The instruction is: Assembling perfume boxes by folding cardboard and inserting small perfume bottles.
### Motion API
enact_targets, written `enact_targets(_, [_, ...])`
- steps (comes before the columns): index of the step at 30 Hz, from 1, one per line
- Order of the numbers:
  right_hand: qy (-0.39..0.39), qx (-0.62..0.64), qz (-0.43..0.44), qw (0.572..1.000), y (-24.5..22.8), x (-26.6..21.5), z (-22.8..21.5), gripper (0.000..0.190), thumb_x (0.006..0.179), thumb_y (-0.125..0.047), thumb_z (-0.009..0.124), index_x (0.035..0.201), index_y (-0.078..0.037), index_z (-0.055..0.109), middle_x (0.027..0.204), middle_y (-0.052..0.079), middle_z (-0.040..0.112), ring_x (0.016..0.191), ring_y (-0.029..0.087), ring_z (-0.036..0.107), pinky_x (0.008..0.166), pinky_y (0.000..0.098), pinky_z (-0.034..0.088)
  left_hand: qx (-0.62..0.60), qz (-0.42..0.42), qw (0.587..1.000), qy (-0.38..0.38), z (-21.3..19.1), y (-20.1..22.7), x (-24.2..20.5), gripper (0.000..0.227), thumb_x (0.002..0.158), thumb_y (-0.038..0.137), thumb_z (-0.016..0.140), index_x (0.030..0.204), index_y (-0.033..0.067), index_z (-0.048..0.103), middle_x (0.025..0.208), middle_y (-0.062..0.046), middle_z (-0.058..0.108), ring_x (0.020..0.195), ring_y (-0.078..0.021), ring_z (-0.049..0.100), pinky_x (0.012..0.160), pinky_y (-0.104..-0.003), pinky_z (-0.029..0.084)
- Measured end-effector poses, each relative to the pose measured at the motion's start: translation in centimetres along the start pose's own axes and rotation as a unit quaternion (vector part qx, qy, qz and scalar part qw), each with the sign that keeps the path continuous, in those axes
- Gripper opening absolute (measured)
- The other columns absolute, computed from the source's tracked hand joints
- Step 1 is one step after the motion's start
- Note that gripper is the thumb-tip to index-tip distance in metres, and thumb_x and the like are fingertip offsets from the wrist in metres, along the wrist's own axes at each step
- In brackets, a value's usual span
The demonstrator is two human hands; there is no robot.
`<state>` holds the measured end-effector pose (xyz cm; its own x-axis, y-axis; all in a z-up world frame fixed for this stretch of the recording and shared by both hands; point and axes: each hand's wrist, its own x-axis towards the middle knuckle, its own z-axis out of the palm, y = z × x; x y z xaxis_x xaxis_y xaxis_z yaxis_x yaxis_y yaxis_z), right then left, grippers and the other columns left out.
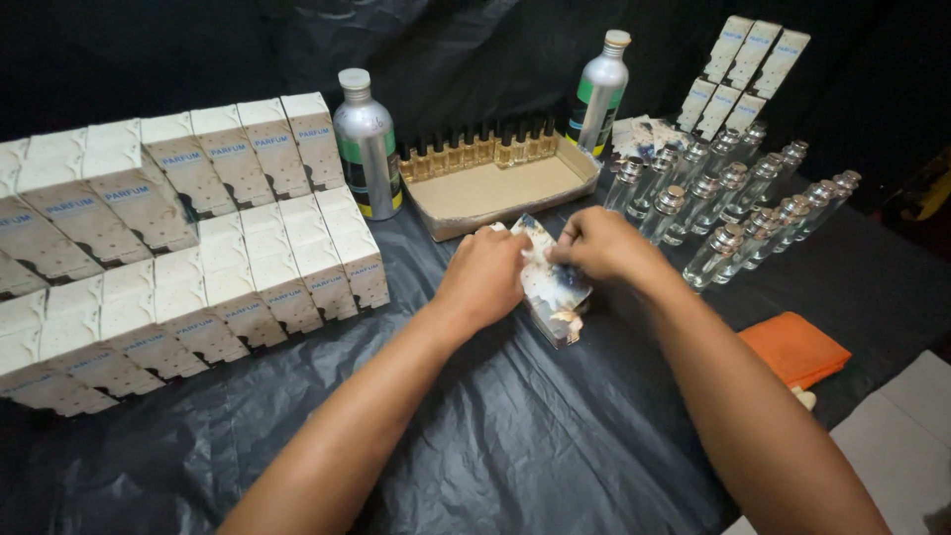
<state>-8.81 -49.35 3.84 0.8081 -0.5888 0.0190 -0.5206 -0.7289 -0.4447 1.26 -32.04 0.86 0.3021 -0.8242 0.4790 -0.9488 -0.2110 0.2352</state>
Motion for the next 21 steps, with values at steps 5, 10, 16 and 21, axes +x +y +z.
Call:
enact_targets(5, [-0.002, 0.187, -0.11, 0.976, -3.7, -3.7, -5.5, 0.024, 0.086, -0.013, 0.074, 0.101, 0.004, 0.067, 0.08, 0.017, 0.071, 0.075, 0.026, 0.067, 0.063, 0.0386, 0.054, -0.282, -0.207, 0.936, 0.05, -4.4, 2.9, -0.4, 0.068, 0.091, 0.055, 0.059, 0.127, -0.0016, 0.053, 0.115, -0.023, 0.061, 0.112, -0.0443, 0.063, 0.092, -0.051, 0.053])
enact_targets(10, [-0.038, 0.291, -0.181, 0.939, -8.3, -6.3, -7.3, 0.044, 0.088, -0.006, 0.071, 0.129, -0.004, 0.055, 0.086, 0.01, 0.064, 0.065, 0.016, 0.066, 0.056, 0.0307, 0.058, -0.531, -0.327, 0.78, 0.053, -12.4, 7.0, -2.2, 0.092, 0.08, 0.056, 0.069, 0.135, -0.0138, 0.047, 0.124, -0.033, 0.058, 0.123, -0.0432, 0.06, 0.089, -0.049, 0.058])
enact_targets(16, [-0.165, 0.285, -0.215, 0.919, -16.2, -11.5, -9.1, 0.078, 0.074, 0.001, 0.08, 0.145, -0.006, 0.049, 0.097, 0.017, 0.061, 0.073, 0.022, 0.068, 0.069, 0.042, 0.066, -0.589, -0.303, 0.747, 0.055, -18.4, 7.3, -5.9, 0.091, 0.073, 0.045, 0.076, 0.137, -0.0136, 0.047, 0.127, -0.029, 0.055, 0.124, -0.0383, 0.056, 0.091, -0.055, 0.052])
enact_targets(21, [-0.166, 0.241, -0.314, 0.903, -18.7, -9.1, -6.8, 0.063, 0.066, -0.008, 0.093, 0.119, 0.0, 0.061, 0.107, 0.015, 0.056, 0.084, 0.024, 0.071, 0.069, 0.0376, 0.065, -0.594, -0.291, 0.741, 0.114, -20.0, 4.0, -9.7, 0.066, 0.073, 0.033, 0.079, 0.124, -0.0029, 0.06, 0.103, -0.011, 0.057, 0.1, -0.0238, 0.062, 0.077, -0.04, 0.054])
